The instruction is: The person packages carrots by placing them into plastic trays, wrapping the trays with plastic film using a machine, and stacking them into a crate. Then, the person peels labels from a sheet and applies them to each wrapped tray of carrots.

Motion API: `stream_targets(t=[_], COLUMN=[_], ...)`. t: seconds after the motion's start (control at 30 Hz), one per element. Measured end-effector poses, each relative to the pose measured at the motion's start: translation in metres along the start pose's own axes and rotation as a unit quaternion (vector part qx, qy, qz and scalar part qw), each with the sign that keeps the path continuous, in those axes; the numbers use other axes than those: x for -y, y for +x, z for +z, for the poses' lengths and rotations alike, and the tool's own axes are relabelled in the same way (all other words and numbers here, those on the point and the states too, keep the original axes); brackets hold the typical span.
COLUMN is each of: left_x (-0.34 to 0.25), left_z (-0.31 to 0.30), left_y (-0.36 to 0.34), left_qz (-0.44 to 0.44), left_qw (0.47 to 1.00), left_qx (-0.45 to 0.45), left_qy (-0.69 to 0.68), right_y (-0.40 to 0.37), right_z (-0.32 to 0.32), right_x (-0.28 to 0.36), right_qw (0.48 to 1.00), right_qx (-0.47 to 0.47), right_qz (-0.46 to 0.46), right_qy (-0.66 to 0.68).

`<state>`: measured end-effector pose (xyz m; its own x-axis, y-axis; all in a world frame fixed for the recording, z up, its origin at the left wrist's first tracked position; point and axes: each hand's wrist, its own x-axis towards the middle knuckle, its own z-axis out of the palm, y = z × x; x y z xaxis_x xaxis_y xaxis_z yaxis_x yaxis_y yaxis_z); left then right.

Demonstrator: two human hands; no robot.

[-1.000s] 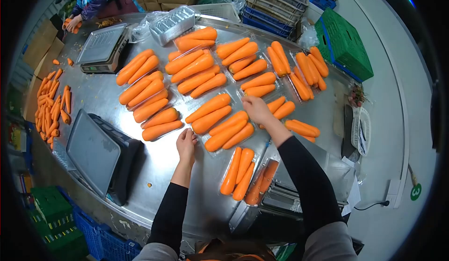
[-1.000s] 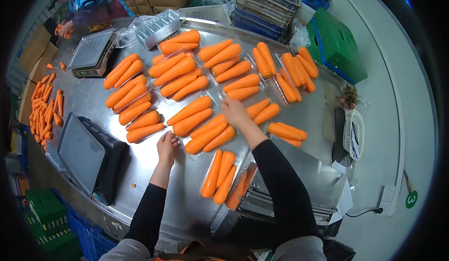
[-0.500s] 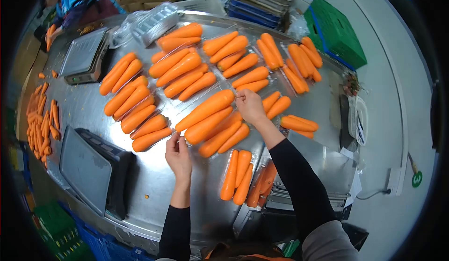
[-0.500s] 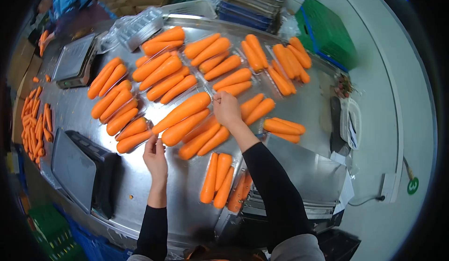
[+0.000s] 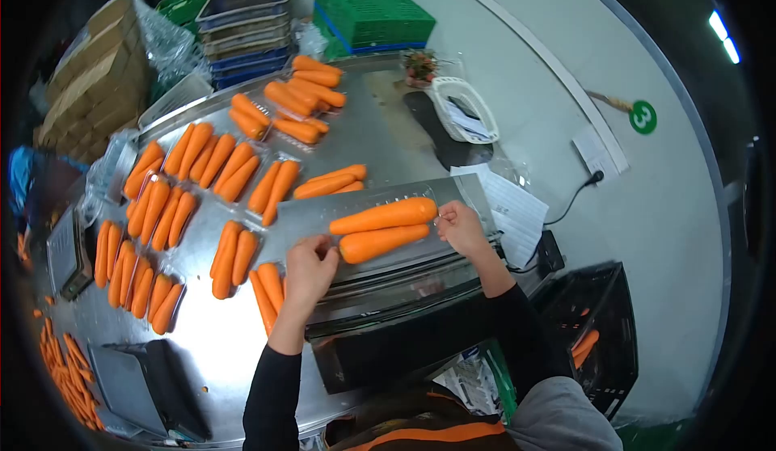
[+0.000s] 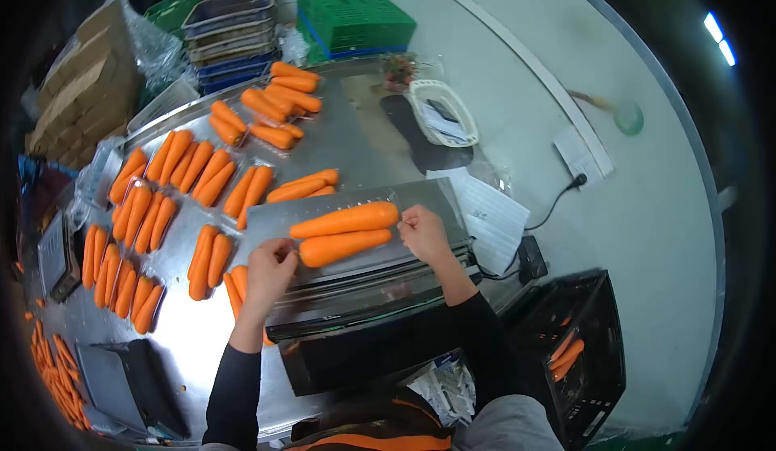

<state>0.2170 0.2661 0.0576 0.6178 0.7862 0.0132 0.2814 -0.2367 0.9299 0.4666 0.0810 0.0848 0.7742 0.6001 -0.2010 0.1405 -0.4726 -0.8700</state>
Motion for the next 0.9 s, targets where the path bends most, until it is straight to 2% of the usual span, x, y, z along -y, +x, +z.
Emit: stream_targets(t=[0.07, 0.1, 0.17, 0.2, 0.23, 0.27, 0.3, 0.37, 0.4, 0.43, 0.47, 0.5, 0.57, 0.63, 0.7, 0.73, 0.77, 0.8, 0.83, 0.87, 0.9], left_x=[-0.016, -0.028, -0.05, -0.052, -0.054, -0.055, -0.057, -0.077, -0.081, -0.084, -0.078, -0.073, -0.066, -0.058, -0.055, -0.046, -0.048, -0.051, -0.054, -0.058, -0.06], left_z=[0.036, 0.048, 0.065, 0.067, 0.068, 0.069, 0.069, 0.068, 0.068, 0.067, 0.068, 0.069, 0.066, 0.063, 0.06, 0.06, 0.061, 0.064, 0.066, 0.068, 0.071], left_y=[0.001, -0.002, -0.011, -0.013, -0.015, -0.018, -0.02, -0.011, -0.003, 0.004, 0.011, 0.017, 0.031, 0.036, 0.037, 0.036, 0.034, 0.032, 0.028, 0.025, 0.023], left_qz=[0.001, 0.005, -0.025, -0.027, -0.026, -0.015, -0.003, -0.027, 0.113, 0.25, 0.212, 0.21, 0.159, 0.159, -0.01, -0.023, -0.028, 0.019, 0.065, 0.067, 0.064], left_qw=[0.996, 0.995, 0.987, 0.976, 0.974, 0.972, 0.966, 0.975, 0.961, 0.927, 0.933, 0.932, 0.943, 0.946, 0.976, 0.978, 0.977, 0.981, 0.979, 0.98, 0.98], left_qx=[0.064, 0.07, 0.063, 0.081, 0.083, 0.033, -0.017, 0.001, 0.044, 0.087, 0.145, 0.142, 0.191, 0.194, 0.207, 0.208, 0.209, 0.183, 0.156, 0.141, 0.141], left_qy=[0.059, 0.068, 0.149, 0.201, 0.208, 0.233, 0.258, 0.22, 0.247, 0.267, 0.254, 0.257, 0.221, 0.207, 0.071, 0.015, 0.015, 0.066, 0.118, 0.123, 0.123], right_y=[0.0, 0.005, 0.013, 0.004, -0.004, -0.01, -0.011, -0.007, 0.001, 0.011, 0.018, 0.022, 0.029, 0.034, 0.036, 0.037, 0.036, 0.036, 0.033, 0.029, 0.027], right_z=[-0.033, -0.044, -0.056, -0.059, -0.063, -0.068, -0.071, -0.078, -0.081, -0.082, -0.084, -0.085, -0.087, -0.087, -0.087, -0.085, -0.083, -0.08, -0.076, -0.072, -0.068], right_x=[-0.026, -0.05, -0.095, -0.083, -0.07, -0.052, -0.043, -0.033, -0.035, -0.037, -0.039, -0.04, -0.039, -0.041, -0.045, -0.047, -0.045, -0.042, -0.039, -0.032, -0.027], right_qw=[1.0, 1.0, 0.996, 0.997, 0.99, 0.98, 0.982, 0.952, 0.953, 0.936, 0.912, 0.912, 0.949, 0.954, 0.957, 0.964, 0.968, 0.968, 0.96, 0.94, 0.94], right_qx=[-0.01, -0.015, -0.002, -0.003, -0.011, -0.018, -0.016, -0.052, -0.049, 0.009, 0.067, 0.069, 0.138, 0.159, 0.181, 0.17, 0.159, 0.162, 0.115, 0.067, 0.069], right_qz=[0.021, 0.025, -0.02, -0.015, -0.025, -0.036, -0.034, -0.266, -0.266, -0.309, -0.351, -0.354, -0.27, -0.25, -0.226, -0.203, -0.181, -0.178, -0.19, -0.202, -0.201], right_qy=[-0.016, -0.006, -0.088, -0.079, -0.135, -0.193, -0.187, -0.139, -0.135, -0.167, -0.199, -0.196, -0.089, -0.045, -0.004, -0.038, -0.072, -0.072, -0.17, -0.266, -0.266])
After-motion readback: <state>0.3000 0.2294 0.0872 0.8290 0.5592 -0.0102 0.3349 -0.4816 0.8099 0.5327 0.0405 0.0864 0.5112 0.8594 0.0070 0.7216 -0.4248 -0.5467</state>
